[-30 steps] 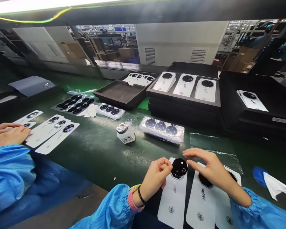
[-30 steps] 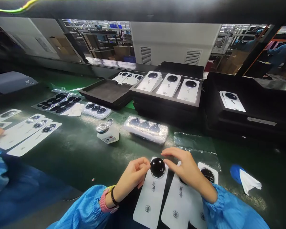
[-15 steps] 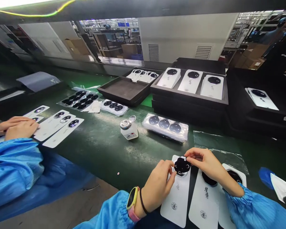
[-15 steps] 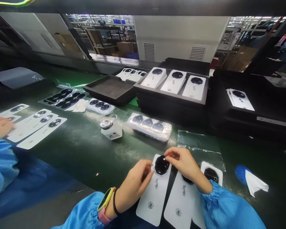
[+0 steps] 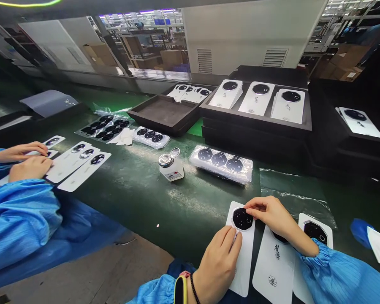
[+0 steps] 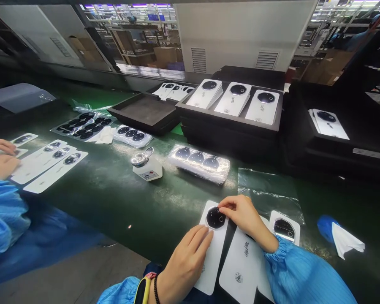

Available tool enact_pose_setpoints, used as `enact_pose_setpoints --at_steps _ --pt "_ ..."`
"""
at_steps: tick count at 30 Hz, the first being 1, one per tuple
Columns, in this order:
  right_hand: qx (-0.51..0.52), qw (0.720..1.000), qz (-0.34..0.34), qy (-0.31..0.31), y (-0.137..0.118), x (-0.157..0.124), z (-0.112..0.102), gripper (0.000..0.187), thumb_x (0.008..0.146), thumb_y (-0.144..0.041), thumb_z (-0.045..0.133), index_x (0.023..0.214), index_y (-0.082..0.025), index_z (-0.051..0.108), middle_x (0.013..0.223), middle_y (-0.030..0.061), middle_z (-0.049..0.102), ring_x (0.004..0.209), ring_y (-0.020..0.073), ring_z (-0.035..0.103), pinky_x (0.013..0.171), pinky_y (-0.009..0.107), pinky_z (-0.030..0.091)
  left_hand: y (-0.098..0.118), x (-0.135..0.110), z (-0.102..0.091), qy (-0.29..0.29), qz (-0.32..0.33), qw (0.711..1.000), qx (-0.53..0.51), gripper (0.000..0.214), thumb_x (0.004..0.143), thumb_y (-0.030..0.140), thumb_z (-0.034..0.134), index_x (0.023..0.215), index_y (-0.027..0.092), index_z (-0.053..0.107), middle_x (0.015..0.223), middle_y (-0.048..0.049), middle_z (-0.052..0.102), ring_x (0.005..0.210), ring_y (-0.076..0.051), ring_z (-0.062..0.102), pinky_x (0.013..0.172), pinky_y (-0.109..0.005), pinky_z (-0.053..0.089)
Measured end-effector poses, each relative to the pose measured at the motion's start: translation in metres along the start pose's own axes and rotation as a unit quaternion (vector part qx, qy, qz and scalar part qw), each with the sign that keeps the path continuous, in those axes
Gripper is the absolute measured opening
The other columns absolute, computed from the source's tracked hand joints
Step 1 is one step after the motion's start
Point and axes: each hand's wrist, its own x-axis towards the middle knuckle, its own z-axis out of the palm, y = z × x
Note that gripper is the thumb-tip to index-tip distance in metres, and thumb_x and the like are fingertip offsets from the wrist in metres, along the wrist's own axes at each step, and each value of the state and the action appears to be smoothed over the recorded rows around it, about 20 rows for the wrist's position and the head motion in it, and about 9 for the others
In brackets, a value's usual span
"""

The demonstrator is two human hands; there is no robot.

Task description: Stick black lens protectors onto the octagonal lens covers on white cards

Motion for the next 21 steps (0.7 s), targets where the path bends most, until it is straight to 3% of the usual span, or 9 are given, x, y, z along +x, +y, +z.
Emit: enact_pose_setpoints --at_steps 10,21 --pt "-0.022 1.0 -0.001 -0.002 0.0001 0.0009 0.0033 0.013 0.065 -0.02 0.056 0.064 -0.021 0.07 0.068 0.0014 0.073 0.066 0.0202 0.067 0.066 0.03 0.051 -0.0009 -0.0037 0.0017 0.005 0.009 1.0 -0.009 0.037 0.087 -0.002 0.025 0.104 0.001 0.058 0.093 -0.0168 0.066 0.088 -0.023 0.064 0.081 -0.035 0.057" --pt "-0.066 0.998 -0.011 0.013 -0.0016 0.0011 0.006 0.014 0.069 -0.014 0.058 0.066 -0.021 0.07 0.071 0.0009 0.074 0.069 0.0198 0.069 0.068 0.028 0.052 -0.0003 -0.0009 -0.0012 0.037 -0.004 0.999 0.001 0.039 0.091 0.001 0.023 0.101 0.004 0.06 0.088 -0.0128 0.068 0.084 -0.02 0.066 0.076 -0.032 0.059"
